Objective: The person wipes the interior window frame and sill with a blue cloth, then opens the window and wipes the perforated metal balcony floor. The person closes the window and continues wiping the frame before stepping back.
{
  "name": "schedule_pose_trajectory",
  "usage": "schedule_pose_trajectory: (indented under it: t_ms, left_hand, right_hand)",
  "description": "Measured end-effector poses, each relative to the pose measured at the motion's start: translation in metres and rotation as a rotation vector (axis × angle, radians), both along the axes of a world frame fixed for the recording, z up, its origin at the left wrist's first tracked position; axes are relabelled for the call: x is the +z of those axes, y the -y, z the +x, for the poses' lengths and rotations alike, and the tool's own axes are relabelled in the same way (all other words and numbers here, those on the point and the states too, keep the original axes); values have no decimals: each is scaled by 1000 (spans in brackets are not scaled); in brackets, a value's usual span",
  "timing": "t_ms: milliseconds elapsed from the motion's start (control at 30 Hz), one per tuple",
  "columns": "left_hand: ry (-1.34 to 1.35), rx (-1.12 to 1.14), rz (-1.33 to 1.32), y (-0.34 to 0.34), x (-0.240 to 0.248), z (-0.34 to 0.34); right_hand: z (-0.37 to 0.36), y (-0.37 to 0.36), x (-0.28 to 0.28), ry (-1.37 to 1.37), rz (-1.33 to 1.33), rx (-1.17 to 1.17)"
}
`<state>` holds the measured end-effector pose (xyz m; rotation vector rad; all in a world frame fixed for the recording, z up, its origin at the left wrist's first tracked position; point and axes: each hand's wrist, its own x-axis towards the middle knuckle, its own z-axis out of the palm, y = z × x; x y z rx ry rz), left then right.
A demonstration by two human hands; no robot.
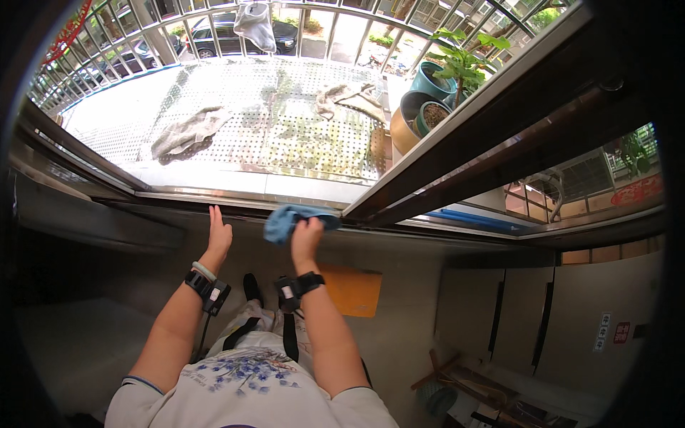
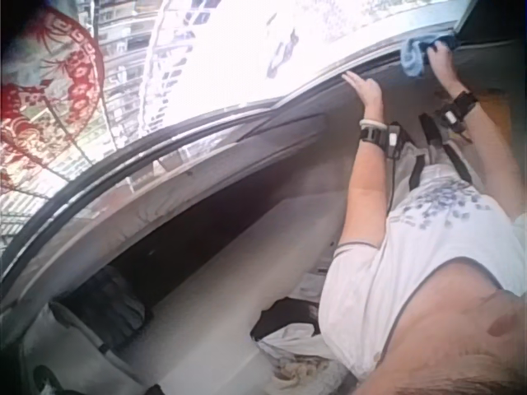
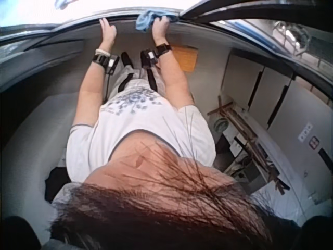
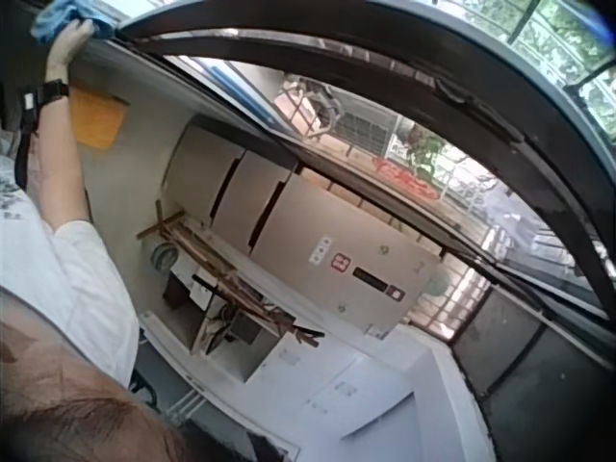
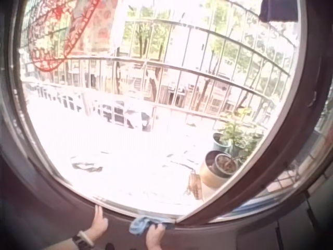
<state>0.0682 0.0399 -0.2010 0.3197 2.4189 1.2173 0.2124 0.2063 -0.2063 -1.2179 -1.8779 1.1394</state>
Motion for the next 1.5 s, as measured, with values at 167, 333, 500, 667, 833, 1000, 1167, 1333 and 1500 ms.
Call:
schedule_pose_trajectory:
  t_ms: [167,333,500,667,833,1000,1167,1333,1500]
  left_hand:
    - [8,-2,-13,-2,3,-5]
    - [38,-12,-41,4,0,-11]
    - [14,35,63,14,1,-18]
    - [-185,23,67,10,15,-16]
    - [-168,-11,224,4,27,-11]
    - [-184,0,209,9,28,-12]
    - [-144,10,265,24,24,-20]
    - [-229,28,264,33,19,-34]
    - [-109,112,310,47,18,-46]
  right_hand:
    - [40,-36,0,10,90,-188]
    - [12,-9,-5,75,41,-248]
    - [-30,41,-5,75,47,8]
    - [-21,34,-10,4,85,48]
    - [40,-22,-13,-123,63,-152]
    - [51,-38,-10,-133,32,-336]
    - [-9,17,-27,-22,-56,-233]
    - [-64,78,-33,-84,-197,60]
    - [-31,47,-43,-182,-172,-27]
